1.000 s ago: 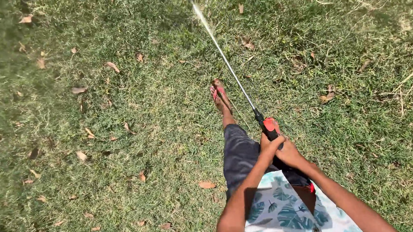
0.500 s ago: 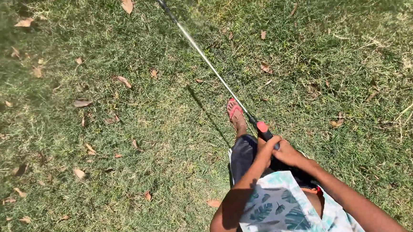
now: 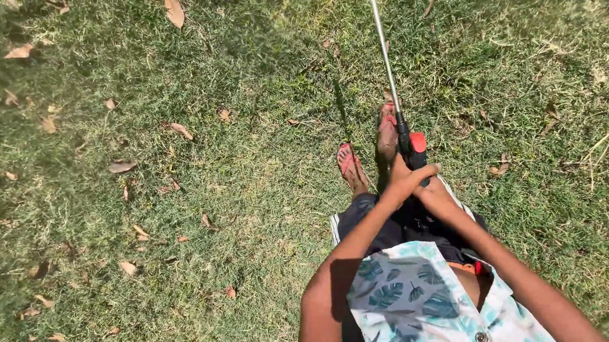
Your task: The person is using a pressurized sprayer wand to spray liquid onto grass and around tree trunks.
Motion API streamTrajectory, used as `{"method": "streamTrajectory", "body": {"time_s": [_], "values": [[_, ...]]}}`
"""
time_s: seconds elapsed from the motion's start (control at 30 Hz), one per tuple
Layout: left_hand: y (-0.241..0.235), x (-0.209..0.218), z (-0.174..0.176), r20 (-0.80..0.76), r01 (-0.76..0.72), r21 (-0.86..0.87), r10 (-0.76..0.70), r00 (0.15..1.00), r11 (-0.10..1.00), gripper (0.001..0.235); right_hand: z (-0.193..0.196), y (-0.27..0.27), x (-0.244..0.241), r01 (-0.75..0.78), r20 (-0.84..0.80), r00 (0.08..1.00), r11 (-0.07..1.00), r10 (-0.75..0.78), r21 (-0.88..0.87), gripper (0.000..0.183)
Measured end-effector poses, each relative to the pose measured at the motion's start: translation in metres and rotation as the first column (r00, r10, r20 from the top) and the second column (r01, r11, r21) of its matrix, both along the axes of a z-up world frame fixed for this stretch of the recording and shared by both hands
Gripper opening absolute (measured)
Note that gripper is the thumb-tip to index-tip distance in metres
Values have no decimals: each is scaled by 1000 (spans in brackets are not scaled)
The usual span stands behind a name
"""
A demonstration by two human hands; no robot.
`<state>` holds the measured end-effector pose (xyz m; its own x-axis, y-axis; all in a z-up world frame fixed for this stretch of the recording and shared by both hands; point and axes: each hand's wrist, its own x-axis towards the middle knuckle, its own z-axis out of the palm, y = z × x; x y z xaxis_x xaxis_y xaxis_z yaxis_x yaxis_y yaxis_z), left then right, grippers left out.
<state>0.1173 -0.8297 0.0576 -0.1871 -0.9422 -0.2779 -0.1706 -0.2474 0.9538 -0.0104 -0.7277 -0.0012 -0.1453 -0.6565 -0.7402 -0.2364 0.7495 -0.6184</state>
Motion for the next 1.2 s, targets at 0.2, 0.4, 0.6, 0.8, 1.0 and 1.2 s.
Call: {"method": "streamTrajectory", "body": {"time_s": [0.2,0.4,0.6,0.8,1.0,1.2], "values": [[-12,-49,-96,-31,173,454,-178,984,874,66,-25,-26,2,447,275,852,893,-444,58,59],[-108,-73,-96,223,98,562,-264,938,821,61,-45,-124,-21,400,71,916,915,-395,-58,60],[-209,-75,-75,-229,-20,355,108,967,935,53,-50,-240,-51,-156,-98,986,946,133,-286,37],[-254,-87,-73,-186,-112,563,258,948,819,44,-58,-303,-59,-243,-77,969,955,233,-172,33],[-315,-96,-66,-132,-169,567,291,948,806,52,-86,-355,-69,-263,-73,964,887,255,-380,33],[-379,-75,-101,16,-205,605,245,969,769,55,-124,-400,-49,-205,-94,978,934,185,-294,46]]}}
